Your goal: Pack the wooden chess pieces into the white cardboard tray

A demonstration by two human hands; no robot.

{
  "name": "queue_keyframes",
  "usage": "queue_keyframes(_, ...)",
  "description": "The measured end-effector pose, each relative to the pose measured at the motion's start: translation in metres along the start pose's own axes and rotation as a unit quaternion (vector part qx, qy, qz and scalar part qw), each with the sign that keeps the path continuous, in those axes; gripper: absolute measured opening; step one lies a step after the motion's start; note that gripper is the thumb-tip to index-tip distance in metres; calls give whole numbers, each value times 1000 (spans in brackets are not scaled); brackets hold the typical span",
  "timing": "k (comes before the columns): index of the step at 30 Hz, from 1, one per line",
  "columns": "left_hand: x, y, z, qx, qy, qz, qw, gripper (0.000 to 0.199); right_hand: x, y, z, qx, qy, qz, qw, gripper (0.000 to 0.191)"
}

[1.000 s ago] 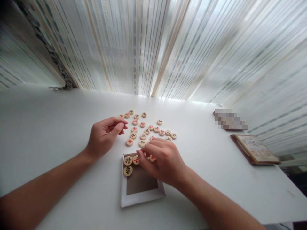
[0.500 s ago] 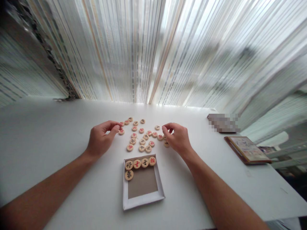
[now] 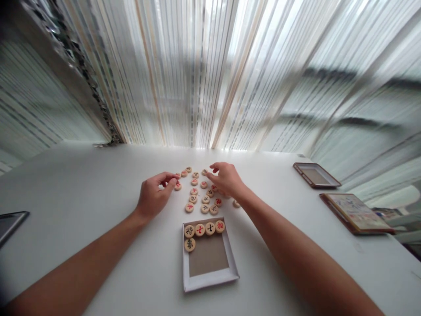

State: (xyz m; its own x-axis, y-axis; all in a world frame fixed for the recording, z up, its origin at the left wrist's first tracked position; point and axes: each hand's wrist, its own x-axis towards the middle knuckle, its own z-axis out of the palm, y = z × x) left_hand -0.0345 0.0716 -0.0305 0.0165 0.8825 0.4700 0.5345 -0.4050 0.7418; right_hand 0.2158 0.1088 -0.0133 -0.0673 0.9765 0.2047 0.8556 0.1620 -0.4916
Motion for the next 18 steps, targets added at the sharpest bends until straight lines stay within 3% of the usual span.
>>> queue_keyframes(6,0,-2,1,-7,2,15,1000,22,21,-7,16,0,-62,5,998,34)
queue_keyframes(9,-1,-1,2,-15,-1,21,1000,20,20,-7,16,22,-63,-1,998,27)
queue_keyframes(13,-3,3,2,-40,-13,23,999,19,0,-5,2,93,-29,-11,995,18)
queue_keyframes(18,-10,14,5,-102,-48,17,993,19,-49,-8,-23,256,-59,-21,965,44)
